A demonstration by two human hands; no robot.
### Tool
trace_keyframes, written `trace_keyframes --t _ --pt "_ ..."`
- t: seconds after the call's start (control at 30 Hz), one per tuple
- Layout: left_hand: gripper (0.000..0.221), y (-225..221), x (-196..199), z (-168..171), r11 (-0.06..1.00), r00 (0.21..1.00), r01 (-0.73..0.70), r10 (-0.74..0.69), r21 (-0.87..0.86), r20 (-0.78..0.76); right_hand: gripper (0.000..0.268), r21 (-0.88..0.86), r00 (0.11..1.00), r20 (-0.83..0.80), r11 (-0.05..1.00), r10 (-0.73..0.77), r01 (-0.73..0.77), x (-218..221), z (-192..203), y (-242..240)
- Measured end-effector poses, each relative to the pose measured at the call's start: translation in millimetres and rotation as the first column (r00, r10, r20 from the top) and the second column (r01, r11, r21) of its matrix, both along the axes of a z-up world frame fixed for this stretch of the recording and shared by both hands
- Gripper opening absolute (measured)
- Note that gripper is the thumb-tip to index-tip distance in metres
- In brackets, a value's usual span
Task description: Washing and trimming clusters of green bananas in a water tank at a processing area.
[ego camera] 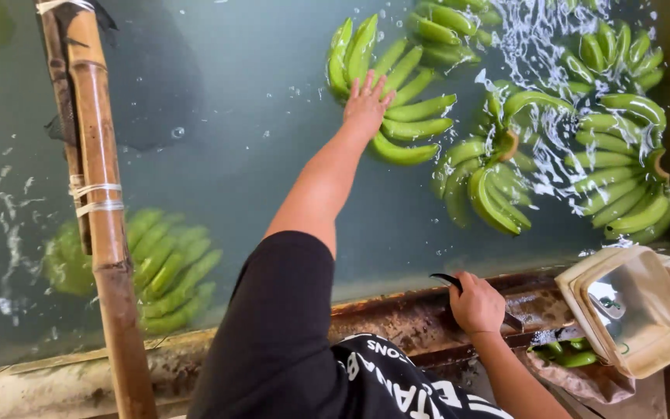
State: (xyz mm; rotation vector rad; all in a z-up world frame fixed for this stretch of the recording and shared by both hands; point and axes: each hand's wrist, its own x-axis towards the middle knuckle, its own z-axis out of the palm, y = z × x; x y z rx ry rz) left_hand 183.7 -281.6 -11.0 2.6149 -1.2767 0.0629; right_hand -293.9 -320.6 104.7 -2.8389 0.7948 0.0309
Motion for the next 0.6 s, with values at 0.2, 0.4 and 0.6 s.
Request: trace_keyframes --t 0.2,0.4,0.6 --pt "0.028 10.7 -10.1 -72.5 0.954 0.991 0.108 -0.124 0.280 0.041 0.014 -0.021 1.000 -0.003 1.000 -0.020 0.019 1.0 1.5 0.8" --pt "0.026 60.9 -72.7 -23.0 0.991 0.986 0.134 -0.134 0.010 0.095 0.019 -0.018 0.997 0.074 0.999 0.028 -0.026 -0.8 -2.1 -2.1" --pt "0.035 90.8 -87.9 9.8 0.915 0.838 -0.342 0.195 -0.213 -0.509 0.016 -0.031 0.997 -0.075 0.999 0.008 -0.010 -2.7 -2.8 -0.4"
